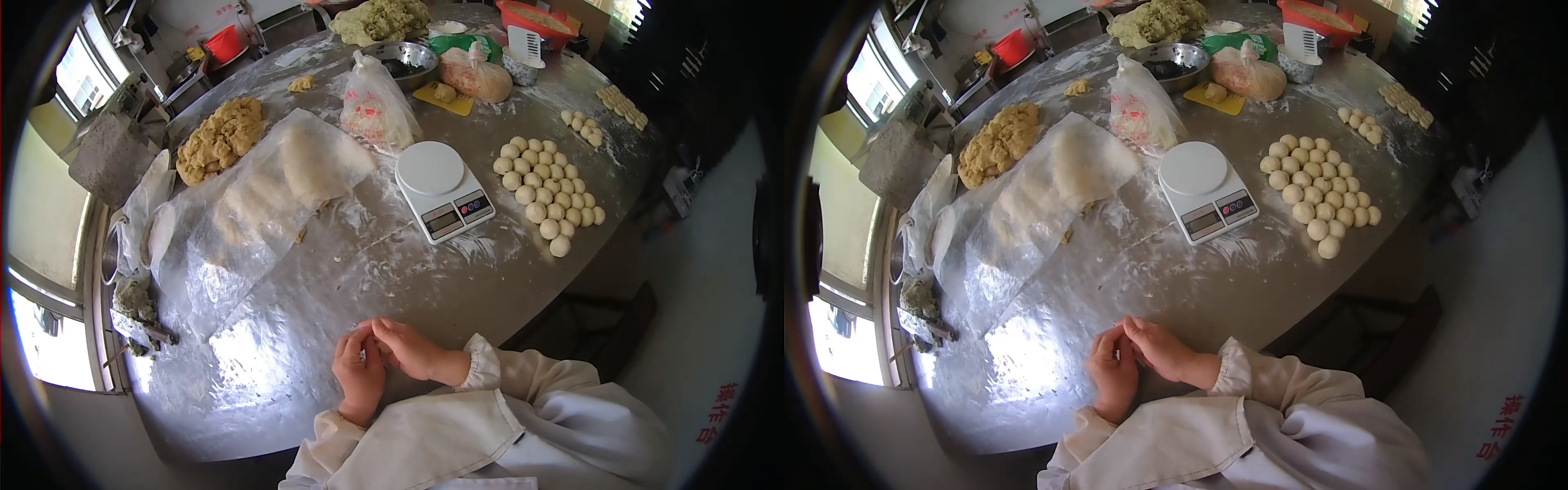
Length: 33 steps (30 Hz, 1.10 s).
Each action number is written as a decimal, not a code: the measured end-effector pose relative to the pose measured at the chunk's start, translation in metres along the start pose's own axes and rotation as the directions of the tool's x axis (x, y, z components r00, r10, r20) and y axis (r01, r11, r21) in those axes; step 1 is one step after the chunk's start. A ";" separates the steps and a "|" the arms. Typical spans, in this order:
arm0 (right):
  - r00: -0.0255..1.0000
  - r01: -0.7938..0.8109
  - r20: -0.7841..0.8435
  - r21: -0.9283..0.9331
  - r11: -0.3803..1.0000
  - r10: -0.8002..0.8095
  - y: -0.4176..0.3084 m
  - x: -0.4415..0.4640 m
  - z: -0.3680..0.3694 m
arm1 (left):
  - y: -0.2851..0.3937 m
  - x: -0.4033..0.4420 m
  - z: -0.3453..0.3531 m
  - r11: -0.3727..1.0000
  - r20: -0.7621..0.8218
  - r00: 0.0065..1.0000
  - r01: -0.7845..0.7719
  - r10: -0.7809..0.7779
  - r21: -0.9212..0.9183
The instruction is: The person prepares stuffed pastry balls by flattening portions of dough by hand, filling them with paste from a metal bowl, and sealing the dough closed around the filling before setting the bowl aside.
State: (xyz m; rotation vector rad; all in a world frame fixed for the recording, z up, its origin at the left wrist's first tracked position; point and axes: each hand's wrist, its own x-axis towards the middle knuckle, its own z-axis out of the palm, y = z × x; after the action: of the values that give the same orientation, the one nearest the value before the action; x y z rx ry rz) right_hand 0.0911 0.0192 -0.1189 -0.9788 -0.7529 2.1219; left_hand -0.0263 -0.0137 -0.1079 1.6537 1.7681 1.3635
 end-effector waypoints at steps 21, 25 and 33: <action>0.716 0.533 -0.586 0.108 0.839 -0.380 -0.302 0.109 -0.179 | -0.042 0.019 -0.023 1.000 0.097 0.995 0.007 -0.008 0.010; 0.687 0.599 -0.475 -0.057 0.798 -0.550 -0.359 0.137 -0.175 | -0.038 0.022 -0.020 0.999 0.084 0.995 0.047 -0.049 0.017; 0.757 -0.234 -0.246 -0.967 0.101 -0.605 -0.251 0.139 -0.136 | -0.038 0.021 -0.018 0.998 0.083 0.995 0.063 -0.063 0.008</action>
State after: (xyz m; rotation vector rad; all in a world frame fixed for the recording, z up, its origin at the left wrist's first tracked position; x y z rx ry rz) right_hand 0.2151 0.3076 -0.0699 -1.9519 -1.8936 0.5319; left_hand -0.0674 0.0040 -0.1230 1.6191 1.7621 1.2458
